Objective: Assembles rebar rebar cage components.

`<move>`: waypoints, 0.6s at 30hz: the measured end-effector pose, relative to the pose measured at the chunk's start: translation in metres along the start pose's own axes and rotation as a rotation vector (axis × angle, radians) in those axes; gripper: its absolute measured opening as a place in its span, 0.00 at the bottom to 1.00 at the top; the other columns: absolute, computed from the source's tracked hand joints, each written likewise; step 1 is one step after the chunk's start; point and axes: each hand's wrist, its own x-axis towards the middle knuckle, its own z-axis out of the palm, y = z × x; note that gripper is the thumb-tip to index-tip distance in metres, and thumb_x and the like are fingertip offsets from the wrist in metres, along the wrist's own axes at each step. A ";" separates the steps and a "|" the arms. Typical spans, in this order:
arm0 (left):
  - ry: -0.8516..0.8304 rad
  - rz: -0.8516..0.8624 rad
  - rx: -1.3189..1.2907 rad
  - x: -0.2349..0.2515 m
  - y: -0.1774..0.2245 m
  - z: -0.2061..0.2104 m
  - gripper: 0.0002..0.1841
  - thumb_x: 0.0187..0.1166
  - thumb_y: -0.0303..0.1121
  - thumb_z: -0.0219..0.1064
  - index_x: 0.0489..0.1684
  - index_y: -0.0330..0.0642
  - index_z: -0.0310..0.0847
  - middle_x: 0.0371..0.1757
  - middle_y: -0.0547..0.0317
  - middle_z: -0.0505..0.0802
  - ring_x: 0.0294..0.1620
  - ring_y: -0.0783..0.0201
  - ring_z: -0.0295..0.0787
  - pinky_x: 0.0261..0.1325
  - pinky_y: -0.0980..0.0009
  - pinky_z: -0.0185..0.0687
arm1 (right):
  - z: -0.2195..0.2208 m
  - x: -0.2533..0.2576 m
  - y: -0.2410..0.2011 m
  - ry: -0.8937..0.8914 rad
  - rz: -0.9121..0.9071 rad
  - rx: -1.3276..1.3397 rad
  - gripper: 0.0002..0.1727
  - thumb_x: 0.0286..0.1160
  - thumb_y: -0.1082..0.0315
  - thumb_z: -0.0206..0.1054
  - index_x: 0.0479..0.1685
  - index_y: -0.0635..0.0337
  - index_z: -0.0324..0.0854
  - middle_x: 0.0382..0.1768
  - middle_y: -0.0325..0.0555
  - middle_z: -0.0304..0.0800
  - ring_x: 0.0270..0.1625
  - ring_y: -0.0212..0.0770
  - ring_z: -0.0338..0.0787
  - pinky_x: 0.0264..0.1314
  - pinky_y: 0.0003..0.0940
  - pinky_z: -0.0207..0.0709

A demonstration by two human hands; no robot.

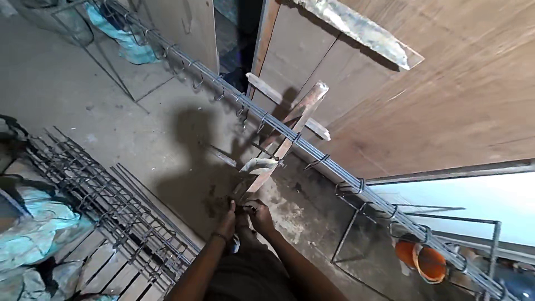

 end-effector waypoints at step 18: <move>0.052 0.419 0.970 0.032 0.023 0.032 0.44 0.70 0.46 0.80 0.89 0.45 0.64 0.83 0.35 0.74 0.78 0.38 0.76 0.79 0.43 0.74 | -0.069 0.042 0.025 -0.117 0.169 -0.156 0.14 0.74 0.60 0.72 0.44 0.64 0.90 0.47 0.54 0.92 0.54 0.50 0.91 0.65 0.47 0.82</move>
